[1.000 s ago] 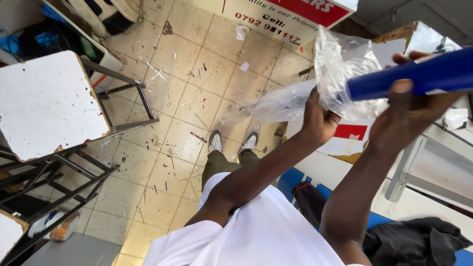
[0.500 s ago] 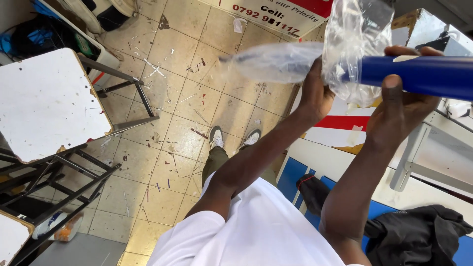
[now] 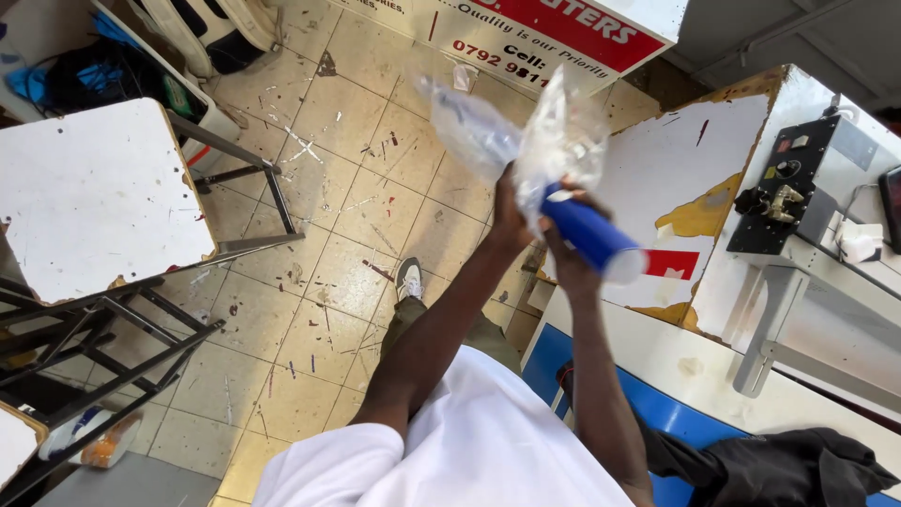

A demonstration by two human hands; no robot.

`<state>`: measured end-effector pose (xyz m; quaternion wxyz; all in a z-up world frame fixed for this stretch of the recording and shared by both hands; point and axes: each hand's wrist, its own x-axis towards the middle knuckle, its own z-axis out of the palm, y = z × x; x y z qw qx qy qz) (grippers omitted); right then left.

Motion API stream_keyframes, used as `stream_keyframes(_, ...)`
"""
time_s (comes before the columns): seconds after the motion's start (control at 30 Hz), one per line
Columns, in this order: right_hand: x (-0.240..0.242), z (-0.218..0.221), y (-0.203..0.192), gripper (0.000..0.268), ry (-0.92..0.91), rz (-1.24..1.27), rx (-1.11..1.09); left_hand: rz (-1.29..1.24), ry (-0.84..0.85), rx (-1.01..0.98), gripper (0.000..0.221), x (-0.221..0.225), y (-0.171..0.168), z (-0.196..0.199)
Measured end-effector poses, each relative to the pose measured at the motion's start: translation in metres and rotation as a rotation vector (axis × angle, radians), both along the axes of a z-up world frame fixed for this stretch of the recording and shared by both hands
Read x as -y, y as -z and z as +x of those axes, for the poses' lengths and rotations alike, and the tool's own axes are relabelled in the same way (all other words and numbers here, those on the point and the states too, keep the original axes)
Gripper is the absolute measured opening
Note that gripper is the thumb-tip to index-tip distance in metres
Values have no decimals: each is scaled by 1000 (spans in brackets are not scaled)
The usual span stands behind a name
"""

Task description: Cutting a blue vinyl sheet, rolling it up, wrapping it in plastic, and peeling the protective film from a large acrylic sheet.

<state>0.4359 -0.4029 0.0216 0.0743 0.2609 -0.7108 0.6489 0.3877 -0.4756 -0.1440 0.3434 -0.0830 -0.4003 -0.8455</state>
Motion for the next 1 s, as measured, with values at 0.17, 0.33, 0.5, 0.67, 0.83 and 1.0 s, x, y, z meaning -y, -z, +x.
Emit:
stream_keyframes(0.17, 5, 26, 29, 55, -18, 35, 48, 582, 335, 633, 89, 24, 10, 58)
stream_keyframes(0.33, -4, 63, 38, 56, -50, 89, 137, 1090, 744, 816, 52, 44, 11, 84)
stream_keyframes(0.5, -8, 85, 28, 63, -36, 41, 97, 1012, 668, 840, 51, 54, 37, 89)
stream_keyframes(0.67, -17, 92, 49, 59, -31, 20, 71, 1003, 719, 831, 58, 38, -7, 113)
stream_keyframes(0.83, -22, 99, 60, 54, -30, 63, 104, 922, 646, 910, 39, 33, -35, 123)
stream_keyframes(1.0, -44, 103, 86, 57, 7, 176, 129, 923, 637, 958, 41, 15, -53, 131)
